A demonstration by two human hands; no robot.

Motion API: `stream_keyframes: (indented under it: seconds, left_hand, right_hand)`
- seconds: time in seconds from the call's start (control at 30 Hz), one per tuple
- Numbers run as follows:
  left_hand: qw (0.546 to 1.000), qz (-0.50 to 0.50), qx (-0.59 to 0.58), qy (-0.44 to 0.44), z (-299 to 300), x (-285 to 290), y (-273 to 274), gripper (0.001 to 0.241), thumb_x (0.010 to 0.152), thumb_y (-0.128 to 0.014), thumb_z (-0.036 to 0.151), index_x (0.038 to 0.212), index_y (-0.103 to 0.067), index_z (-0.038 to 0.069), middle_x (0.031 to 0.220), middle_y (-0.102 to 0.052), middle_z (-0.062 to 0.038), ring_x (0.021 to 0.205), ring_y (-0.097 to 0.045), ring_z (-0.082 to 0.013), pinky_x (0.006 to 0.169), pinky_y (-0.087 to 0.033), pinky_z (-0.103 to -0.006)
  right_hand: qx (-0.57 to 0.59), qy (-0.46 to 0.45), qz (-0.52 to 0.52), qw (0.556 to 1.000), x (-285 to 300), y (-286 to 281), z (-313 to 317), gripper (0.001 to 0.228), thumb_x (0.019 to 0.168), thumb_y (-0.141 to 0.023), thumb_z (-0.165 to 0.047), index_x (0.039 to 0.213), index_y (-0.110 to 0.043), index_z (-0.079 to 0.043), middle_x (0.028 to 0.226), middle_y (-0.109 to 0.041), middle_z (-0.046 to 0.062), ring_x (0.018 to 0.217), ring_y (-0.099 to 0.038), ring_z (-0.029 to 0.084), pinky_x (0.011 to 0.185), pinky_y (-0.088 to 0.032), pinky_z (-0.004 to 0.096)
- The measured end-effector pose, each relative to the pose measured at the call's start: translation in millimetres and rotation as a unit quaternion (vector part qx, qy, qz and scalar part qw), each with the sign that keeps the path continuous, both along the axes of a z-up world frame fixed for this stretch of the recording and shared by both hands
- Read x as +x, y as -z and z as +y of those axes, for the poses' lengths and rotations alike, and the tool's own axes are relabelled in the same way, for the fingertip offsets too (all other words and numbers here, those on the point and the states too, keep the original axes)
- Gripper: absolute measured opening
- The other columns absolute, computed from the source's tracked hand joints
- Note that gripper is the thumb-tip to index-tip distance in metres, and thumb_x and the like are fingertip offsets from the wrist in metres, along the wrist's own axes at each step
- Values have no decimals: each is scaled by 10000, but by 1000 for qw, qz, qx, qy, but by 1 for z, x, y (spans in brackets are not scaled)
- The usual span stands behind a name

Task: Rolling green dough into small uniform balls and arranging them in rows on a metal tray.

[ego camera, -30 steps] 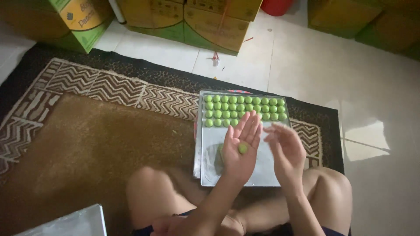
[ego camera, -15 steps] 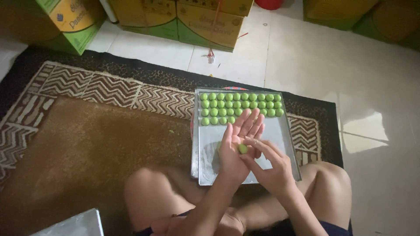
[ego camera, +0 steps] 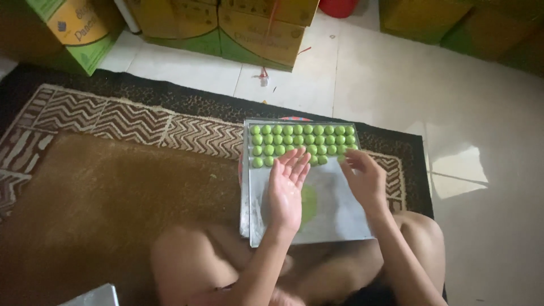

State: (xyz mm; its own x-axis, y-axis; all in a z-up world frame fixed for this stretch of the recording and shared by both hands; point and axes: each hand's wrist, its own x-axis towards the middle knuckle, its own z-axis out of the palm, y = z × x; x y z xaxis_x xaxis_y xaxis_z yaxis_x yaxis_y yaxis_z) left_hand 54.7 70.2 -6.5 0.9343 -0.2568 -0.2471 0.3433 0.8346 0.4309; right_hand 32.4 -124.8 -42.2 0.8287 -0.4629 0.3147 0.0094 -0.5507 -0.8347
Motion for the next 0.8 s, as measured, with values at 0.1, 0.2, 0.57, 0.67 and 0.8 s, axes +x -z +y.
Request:
stream_keyframes:
  seconds: [0.1, 0.2, 0.57, 0.67, 0.8]
  left_hand:
    - [1000, 16, 3, 9, 1, 1, 1, 507, 1078, -340, 486, 1332, -559, 106, 1429, -594, -115, 1365, -567, -274, 1184, -394, -417]
    - [1000, 24, 5, 9, 4, 3, -1, 505, 1072, -345, 486, 1327, -564, 109, 1431, -600, -116, 1356, -576, -278, 1178, -401, -421]
    - [999, 48, 14, 8, 9, 10, 5, 490, 1065, -358, 490, 1308, -568, 120, 1396, -629, -116, 1290, -620, -267, 1153, -430, -412]
    - [998, 62, 6, -5, 13, 13, 1, 472, 1067, -373, 482, 1297, -574, 122, 1386, -628, -115, 1264, -631, -273, 1127, -447, -407]
    - [997, 71, 1, -9, 20, 18, 2, 455, 1071, -381, 481, 1272, -586, 128, 1334, -648, -114, 1232, -649, -268, 1112, -458, -407]
  right_hand:
    - [-93, 0, 40, 995, 5, 10, -4, 278, 887, -829, -79, 1158, -773, -112, 991, -765, 97, 924, -756, 261, 902, -601, 390]
    - [-86, 1, 51, 995, 4, -8, 14, 280, 908, -783, -80, 1186, -755, -102, 1078, -732, 106, 977, -748, 304, 945, -591, 454]
    - [-178, -6, 44, 983, 1, -3, 6, 331, 896, -754, -86, 1225, -729, -103, 1034, -752, 118, 1018, -724, 342, 948, -552, 512]
    - [-154, 8, 34, 987, 3, 5, -3, 298, 931, -740, -85, 1228, -733, -112, 1026, -761, 78, 987, -731, 291, 943, -544, 463]
    - [-156, 15, 38, 987, 7, 0, 2, 292, 942, -770, -143, 1232, -736, -146, 986, -770, 39, 924, -736, 248, 903, -549, 446]
